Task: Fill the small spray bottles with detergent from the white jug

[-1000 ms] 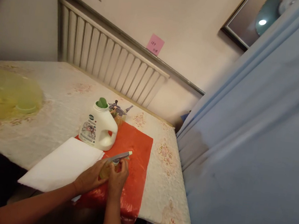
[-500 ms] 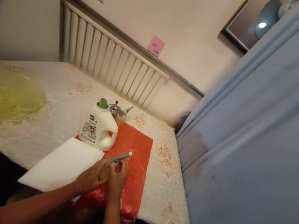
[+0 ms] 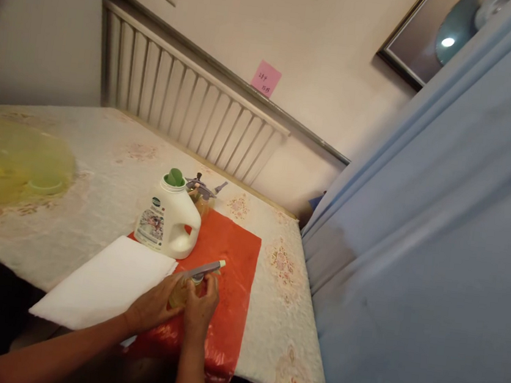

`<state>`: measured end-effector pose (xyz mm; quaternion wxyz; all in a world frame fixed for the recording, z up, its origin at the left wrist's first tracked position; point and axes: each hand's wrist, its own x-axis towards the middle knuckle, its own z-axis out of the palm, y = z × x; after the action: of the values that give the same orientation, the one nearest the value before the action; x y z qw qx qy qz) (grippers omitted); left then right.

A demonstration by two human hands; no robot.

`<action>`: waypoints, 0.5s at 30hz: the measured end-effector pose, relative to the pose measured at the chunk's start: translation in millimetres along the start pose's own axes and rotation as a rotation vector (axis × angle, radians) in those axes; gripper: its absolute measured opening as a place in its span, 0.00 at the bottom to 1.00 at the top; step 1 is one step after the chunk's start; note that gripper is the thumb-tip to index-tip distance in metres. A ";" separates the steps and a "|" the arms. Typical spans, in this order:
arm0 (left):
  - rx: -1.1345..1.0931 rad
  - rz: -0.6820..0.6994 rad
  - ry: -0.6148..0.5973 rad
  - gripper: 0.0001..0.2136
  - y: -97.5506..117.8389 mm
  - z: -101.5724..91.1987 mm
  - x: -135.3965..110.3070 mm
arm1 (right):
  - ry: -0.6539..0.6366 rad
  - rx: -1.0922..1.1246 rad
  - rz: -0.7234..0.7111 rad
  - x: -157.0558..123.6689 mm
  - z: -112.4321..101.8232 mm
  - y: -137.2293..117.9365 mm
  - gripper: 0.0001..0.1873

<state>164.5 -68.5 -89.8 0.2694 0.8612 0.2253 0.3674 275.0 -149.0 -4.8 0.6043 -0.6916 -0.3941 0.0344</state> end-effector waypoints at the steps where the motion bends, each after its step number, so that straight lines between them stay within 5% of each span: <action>1: 0.003 0.002 -0.002 0.32 -0.2 0.3 -0.1 | 0.000 -0.003 -0.004 0.1 0.1 0.2 0.05; 15: -0.002 -0.012 -0.005 0.32 1.6 -1.2 0.1 | -0.018 -0.006 0.020 -0.3 -1.3 -2.4 0.05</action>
<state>163.9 -69.3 -88.0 0.2730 0.8605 0.2294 0.3638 274.3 -150.3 -2.5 0.5983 -0.6972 -0.3924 0.0454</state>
